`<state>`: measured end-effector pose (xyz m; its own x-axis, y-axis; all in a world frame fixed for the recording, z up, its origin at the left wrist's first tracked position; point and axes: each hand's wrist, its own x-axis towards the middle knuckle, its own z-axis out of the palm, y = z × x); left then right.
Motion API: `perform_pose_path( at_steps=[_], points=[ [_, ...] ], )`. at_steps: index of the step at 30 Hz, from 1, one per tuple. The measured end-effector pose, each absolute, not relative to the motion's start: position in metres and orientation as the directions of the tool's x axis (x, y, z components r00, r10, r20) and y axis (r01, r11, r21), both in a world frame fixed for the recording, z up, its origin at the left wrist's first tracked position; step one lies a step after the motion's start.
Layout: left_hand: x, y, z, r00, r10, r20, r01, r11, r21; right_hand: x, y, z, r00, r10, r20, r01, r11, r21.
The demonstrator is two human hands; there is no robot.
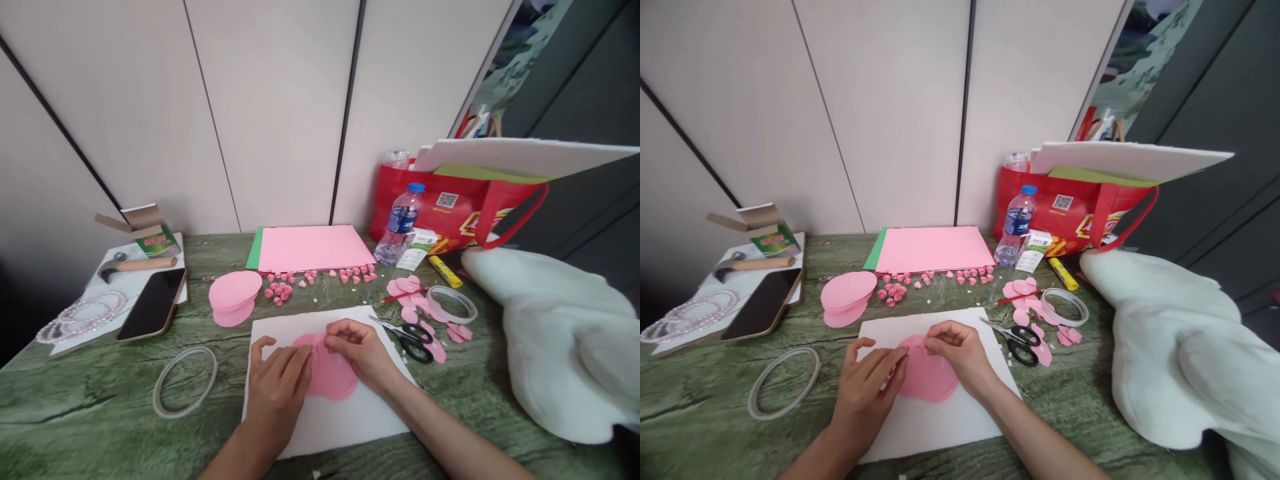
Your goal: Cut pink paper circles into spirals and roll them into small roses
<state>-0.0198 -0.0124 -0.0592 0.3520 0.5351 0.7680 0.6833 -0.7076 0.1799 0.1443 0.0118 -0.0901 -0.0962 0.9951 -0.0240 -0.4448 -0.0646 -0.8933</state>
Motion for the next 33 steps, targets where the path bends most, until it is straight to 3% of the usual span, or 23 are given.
perform_pose_path(
  at_steps=[10, 18, 25, 33],
  points=[
    [-0.019, -0.013, -0.062, 0.336, 0.525, 0.782, 0.672, -0.716, 0.192, 0.143, 0.011, -0.094, -0.1, 0.995, 0.017, -0.408, -0.025, -0.913],
    [-0.018, -0.008, -0.071, 0.224, 0.589, 0.777, 0.623, -0.7, 0.351, 0.143, 0.01, -0.09, -0.104, 0.995, 0.006, -0.394, -0.036, -0.918],
    [-0.014, -0.011, -0.07, 0.308, 0.492, 0.814, 0.566, -0.783, 0.259, 0.142, 0.011, -0.091, -0.072, 0.997, 0.033, -0.405, 0.001, -0.914],
    [-0.013, -0.017, -0.066, 0.321, 0.446, 0.835, 0.55, -0.806, 0.219, 0.141, 0.009, -0.092, -0.178, 0.983, 0.043, -0.41, -0.035, -0.912]
  ],
)
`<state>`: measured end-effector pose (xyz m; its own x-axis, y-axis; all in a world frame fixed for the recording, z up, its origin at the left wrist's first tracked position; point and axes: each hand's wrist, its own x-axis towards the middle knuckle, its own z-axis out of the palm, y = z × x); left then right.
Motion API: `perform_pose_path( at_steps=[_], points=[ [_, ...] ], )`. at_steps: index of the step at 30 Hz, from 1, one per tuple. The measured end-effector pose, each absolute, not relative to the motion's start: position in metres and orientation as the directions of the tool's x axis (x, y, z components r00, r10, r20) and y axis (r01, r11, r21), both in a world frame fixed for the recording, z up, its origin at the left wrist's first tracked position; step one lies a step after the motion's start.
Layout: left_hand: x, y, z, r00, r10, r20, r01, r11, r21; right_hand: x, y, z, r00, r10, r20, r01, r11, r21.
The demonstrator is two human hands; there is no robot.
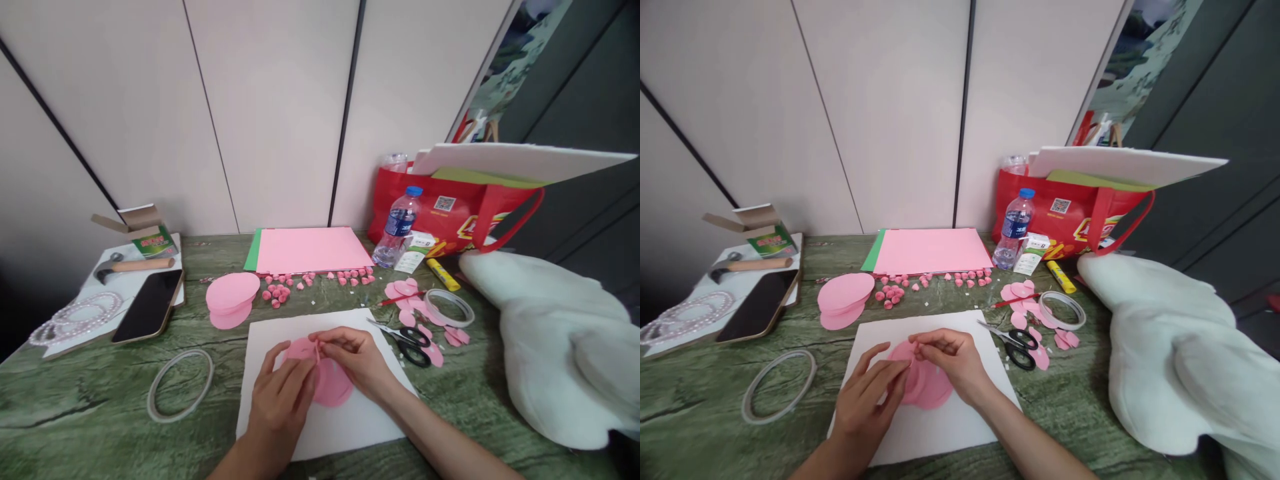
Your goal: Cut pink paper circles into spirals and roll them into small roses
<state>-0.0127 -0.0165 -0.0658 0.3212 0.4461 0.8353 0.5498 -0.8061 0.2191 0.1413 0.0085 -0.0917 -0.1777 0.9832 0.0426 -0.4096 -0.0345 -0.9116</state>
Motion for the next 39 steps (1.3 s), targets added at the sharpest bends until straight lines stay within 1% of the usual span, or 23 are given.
perform_pose_path(
  at_steps=[4, 9, 15, 22, 31, 36, 39],
  points=[
    [-0.0121, -0.0176, -0.0635, 0.289, 0.455, 0.842, 0.546, -0.801, 0.245, 0.1422, 0.0084, -0.0919, -0.184, 0.982, 0.028, -0.386, -0.046, -0.921],
    [-0.0107, -0.0195, -0.0625, 0.312, 0.499, 0.808, 0.533, -0.797, 0.286, 0.142, 0.0083, -0.0901, -0.178, 0.984, 0.009, -0.438, -0.071, -0.896],
    [-0.0101, -0.0212, -0.0644, 0.304, 0.548, 0.78, 0.528, -0.778, 0.341, 0.1407, 0.0072, -0.0871, -0.152, 0.988, 0.028, -0.463, -0.046, -0.885],
    [-0.0099, -0.0202, -0.0662, 0.3, 0.59, 0.749, 0.528, -0.757, 0.384, 0.1412, 0.0082, -0.087, -0.168, 0.986, -0.002, -0.497, -0.087, -0.863],
    [-0.0118, -0.0213, -0.0662, 0.276, 0.605, 0.747, 0.523, -0.746, 0.411, 0.1422, 0.008, -0.0869, -0.121, 0.993, -0.005, -0.489, -0.064, -0.87],
    [-0.0127, -0.0186, -0.0654, 0.254, 0.615, 0.747, 0.564, -0.721, 0.402, 0.1412, 0.0077, -0.0845, -0.175, 0.985, 0.005, -0.485, -0.082, -0.871],
    [-0.0124, -0.0183, -0.065, 0.258, 0.613, 0.747, 0.561, -0.724, 0.4, 0.1414, 0.0083, -0.0858, -0.176, 0.984, -0.004, -0.484, -0.09, -0.87]
  ],
)
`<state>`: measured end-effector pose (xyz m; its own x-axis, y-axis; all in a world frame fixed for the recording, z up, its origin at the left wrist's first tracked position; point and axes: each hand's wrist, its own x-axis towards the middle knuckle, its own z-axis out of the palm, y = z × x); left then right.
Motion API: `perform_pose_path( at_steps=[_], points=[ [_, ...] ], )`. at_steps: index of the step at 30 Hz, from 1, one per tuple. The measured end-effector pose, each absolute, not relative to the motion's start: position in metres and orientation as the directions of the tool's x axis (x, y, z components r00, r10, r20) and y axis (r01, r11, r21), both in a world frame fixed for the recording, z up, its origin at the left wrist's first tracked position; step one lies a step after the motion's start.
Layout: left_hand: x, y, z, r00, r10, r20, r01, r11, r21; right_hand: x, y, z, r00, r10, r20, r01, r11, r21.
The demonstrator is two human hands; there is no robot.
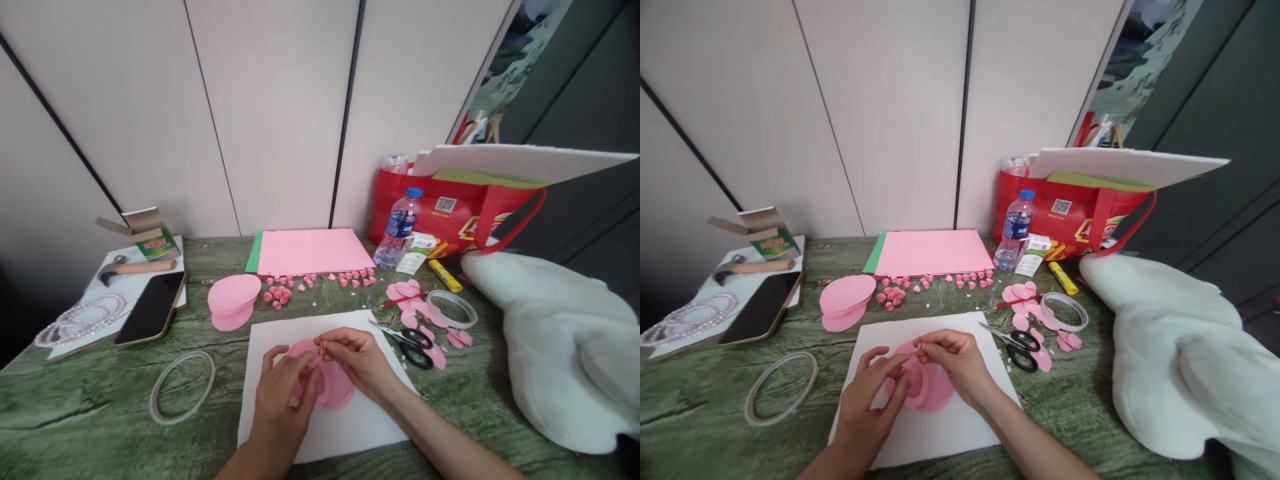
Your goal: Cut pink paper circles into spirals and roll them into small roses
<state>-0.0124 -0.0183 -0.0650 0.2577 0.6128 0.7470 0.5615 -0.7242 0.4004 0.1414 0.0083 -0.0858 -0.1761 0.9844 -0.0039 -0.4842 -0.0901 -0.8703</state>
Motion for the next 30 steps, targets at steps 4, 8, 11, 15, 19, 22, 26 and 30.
perform_pose_path(
  at_steps=[4, 8, 11, 15, 19, 22, 26, 30],
  points=[
    [-0.0111, -0.0208, -0.0642, 0.272, 0.608, 0.746, 0.541, -0.737, 0.404, 0.1419, 0.0085, -0.088, -0.17, 0.985, -0.016, -0.488, -0.099, -0.867],
    [-0.0105, -0.0223, -0.0633, 0.252, 0.606, 0.755, 0.543, -0.734, 0.408, 0.1413, 0.0078, -0.0884, -0.141, 0.99, -0.005, -0.494, -0.075, -0.866],
    [-0.0108, -0.0212, -0.0625, 0.247, 0.603, 0.758, 0.549, -0.732, 0.403, 0.1409, 0.0079, -0.0881, -0.114, 0.993, -0.009, -0.487, -0.063, -0.871],
    [-0.0107, -0.0194, -0.06, 0.236, 0.595, 0.768, 0.554, -0.732, 0.396, 0.1404, 0.0081, -0.0861, -0.143, 0.99, -0.018, -0.487, -0.087, -0.869],
    [-0.0094, -0.0198, -0.0577, 0.23, 0.582, 0.78, 0.55, -0.739, 0.389, 0.1406, 0.008, -0.0858, -0.171, 0.985, -0.024, -0.473, -0.104, -0.875],
    [-0.0083, -0.0213, -0.0577, 0.234, 0.585, 0.777, 0.517, -0.751, 0.41, 0.1416, 0.0079, -0.0871, -0.176, 0.984, -0.032, -0.465, -0.112, -0.878],
    [-0.0074, -0.0241, -0.0588, 0.264, 0.617, 0.741, 0.426, -0.764, 0.484, 0.1424, 0.0076, -0.0879, -0.206, 0.978, -0.024, -0.475, -0.122, -0.872],
    [-0.0069, -0.0263, -0.06, 0.303, 0.601, 0.74, 0.368, -0.79, 0.491, 0.142, 0.0075, -0.0876, -0.208, 0.978, 0.004, -0.496, -0.102, -0.863]
  ],
)
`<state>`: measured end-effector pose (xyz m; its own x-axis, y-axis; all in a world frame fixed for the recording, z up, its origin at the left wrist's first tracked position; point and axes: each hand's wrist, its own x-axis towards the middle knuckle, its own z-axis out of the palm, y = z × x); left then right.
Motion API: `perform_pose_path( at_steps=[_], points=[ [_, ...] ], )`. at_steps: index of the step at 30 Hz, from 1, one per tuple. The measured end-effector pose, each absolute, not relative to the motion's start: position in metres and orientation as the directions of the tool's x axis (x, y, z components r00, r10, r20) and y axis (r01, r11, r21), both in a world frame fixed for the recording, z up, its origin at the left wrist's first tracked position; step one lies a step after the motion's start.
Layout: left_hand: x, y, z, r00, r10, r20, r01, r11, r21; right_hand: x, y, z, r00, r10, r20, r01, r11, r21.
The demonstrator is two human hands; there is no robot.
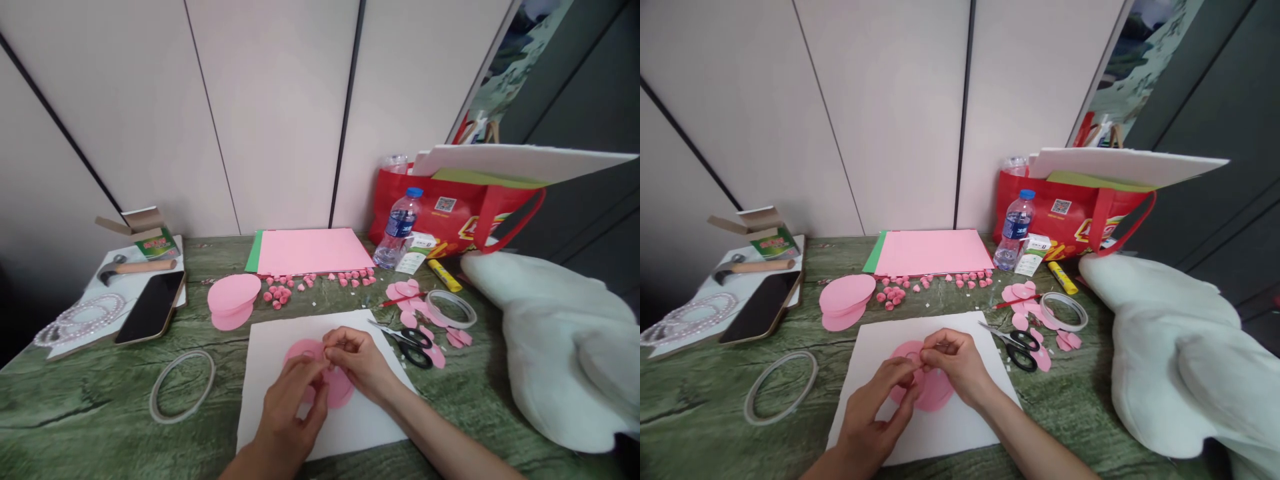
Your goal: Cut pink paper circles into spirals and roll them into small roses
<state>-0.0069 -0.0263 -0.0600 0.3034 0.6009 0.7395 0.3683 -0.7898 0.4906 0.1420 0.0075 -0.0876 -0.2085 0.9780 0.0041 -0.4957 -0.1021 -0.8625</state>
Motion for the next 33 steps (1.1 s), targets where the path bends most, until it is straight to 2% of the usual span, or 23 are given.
perform_pose_path(
  at_steps=[4, 10, 16, 23, 28, 33],
  points=[
    [-0.0068, -0.0258, -0.0617, 0.3, 0.622, 0.723, 0.359, -0.776, 0.518, 0.1413, 0.0076, -0.087, -0.18, 0.983, 0.031, -0.498, -0.064, -0.865],
    [-0.0096, -0.0235, -0.065, 0.262, 0.687, 0.678, 0.394, -0.718, 0.575, 0.1406, 0.0074, -0.0855, -0.199, 0.98, 0.009, -0.501, -0.094, -0.861],
    [-0.0092, -0.0278, -0.0681, 0.304, 0.761, 0.574, 0.372, -0.649, 0.664, 0.1419, 0.0087, -0.0896, -0.183, 0.983, -0.02, -0.458, -0.103, -0.883],
    [-0.0097, -0.0256, -0.062, 0.287, 0.747, 0.599, 0.413, -0.661, 0.626, 0.142, 0.0076, -0.09, -0.185, 0.983, 0.001, -0.485, -0.09, -0.87],
    [-0.0126, -0.0228, -0.0609, 0.245, 0.777, 0.58, 0.442, -0.622, 0.646, 0.1408, 0.008, -0.0882, -0.144, 0.99, -0.006, -0.491, -0.077, -0.868],
    [-0.0131, -0.0201, -0.0604, 0.23, 0.771, 0.594, 0.452, -0.625, 0.637, 0.141, 0.0099, -0.0854, -0.087, 0.996, 0.021, -0.397, -0.015, -0.918]
  ],
)
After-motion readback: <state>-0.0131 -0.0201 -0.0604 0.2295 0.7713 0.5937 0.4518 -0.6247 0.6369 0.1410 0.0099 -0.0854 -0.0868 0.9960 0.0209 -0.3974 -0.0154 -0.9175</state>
